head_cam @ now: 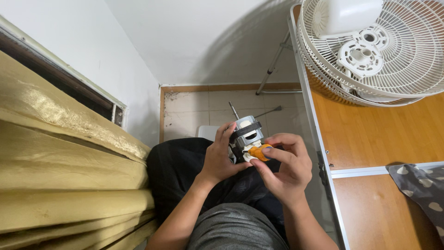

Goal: The person sits on the floor and uses a yellow screwdriver to remove a screw from a white fan motor housing, then reinserts and tightens the screw. The fan cage and base are visible on a nearby table.

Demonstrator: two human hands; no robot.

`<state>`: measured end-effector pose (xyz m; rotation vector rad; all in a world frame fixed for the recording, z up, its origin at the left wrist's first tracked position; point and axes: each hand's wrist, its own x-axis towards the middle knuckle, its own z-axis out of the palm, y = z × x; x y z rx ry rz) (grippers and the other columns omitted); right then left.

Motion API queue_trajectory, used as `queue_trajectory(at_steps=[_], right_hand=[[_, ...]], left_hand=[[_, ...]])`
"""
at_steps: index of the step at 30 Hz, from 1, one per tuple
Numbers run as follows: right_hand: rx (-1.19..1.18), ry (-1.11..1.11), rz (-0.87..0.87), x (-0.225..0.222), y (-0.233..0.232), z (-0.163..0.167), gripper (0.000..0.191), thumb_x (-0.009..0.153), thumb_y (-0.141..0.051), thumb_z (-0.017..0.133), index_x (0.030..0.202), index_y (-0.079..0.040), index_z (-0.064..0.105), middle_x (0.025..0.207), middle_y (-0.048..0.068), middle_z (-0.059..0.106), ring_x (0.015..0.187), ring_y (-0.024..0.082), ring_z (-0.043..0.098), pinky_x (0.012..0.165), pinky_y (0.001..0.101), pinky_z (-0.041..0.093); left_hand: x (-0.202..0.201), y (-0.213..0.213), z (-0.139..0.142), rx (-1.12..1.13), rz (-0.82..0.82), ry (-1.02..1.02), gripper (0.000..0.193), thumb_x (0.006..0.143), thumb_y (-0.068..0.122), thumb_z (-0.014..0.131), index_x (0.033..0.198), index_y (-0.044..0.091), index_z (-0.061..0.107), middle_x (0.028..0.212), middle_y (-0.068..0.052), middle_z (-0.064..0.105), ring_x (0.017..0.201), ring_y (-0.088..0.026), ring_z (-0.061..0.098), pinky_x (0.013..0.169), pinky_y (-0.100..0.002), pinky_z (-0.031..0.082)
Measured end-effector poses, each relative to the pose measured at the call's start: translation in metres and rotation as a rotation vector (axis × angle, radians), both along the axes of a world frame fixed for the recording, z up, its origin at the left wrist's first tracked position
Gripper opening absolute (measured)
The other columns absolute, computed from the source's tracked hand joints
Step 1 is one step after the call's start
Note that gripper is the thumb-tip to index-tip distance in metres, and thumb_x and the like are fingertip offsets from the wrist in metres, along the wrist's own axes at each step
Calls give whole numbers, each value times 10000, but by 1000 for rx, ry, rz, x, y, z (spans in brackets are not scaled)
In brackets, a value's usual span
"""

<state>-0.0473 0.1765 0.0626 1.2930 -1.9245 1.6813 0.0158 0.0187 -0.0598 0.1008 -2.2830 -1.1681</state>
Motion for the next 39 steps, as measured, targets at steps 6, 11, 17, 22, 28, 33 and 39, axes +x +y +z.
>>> queue_trajectory(at_steps=[6,11,17,22,28,33,39], right_hand=[[30,6,-39,-2,3,-1,334,753,47,834,1043,-31,687,1128,159,669,1056,264,675,912,362,582],[-8,-4,-15,-3,1,1,288,768,73,728,1034,-18,664,1151,158,716,1057,276,689,895,344,555],[-19,-47,-28,1,2,-1,341,753,43,851,1032,-52,679,1177,181,606,1039,269,673,900,343,598],[6,-42,-24,0,1,-1,317,813,71,815,1076,-45,681,1166,157,675,1094,276,707,951,354,599],[8,9,20,-2,4,0,362,747,23,863,1028,-53,648,1142,139,705,1078,256,694,934,352,571],[24,-6,-37,1,3,-1,339,775,54,867,1029,-48,666,1173,161,624,1117,261,712,905,333,645],[23,-25,-56,3,2,1,281,802,97,803,1012,-40,676,1172,163,622,1121,295,738,902,337,637]], left_hand=[[-1,0,0,-4,-3,10,1139,676,551,902,1553,95,336,1503,-181,484,1213,-357,680,931,-414,622],[-1,1,0,4,-2,19,1138,682,567,897,1555,92,341,1503,-180,491,1213,-356,682,943,-413,620],[0,0,1,-5,10,-1,1134,670,557,901,1543,88,349,1500,-183,488,1209,-360,680,936,-415,618],[1,-1,1,2,-1,8,1144,666,539,913,1550,86,343,1504,-182,488,1218,-361,678,944,-413,619],[0,0,1,19,-4,-21,1138,672,529,915,1554,99,339,1507,-177,486,1201,-344,689,935,-402,624],[1,0,2,3,3,-4,1156,655,532,922,1557,106,337,1511,-176,485,1225,-356,677,949,-408,620],[1,0,2,7,-2,-2,1161,658,548,914,1557,102,329,1508,-182,478,1229,-367,668,944,-412,618]])
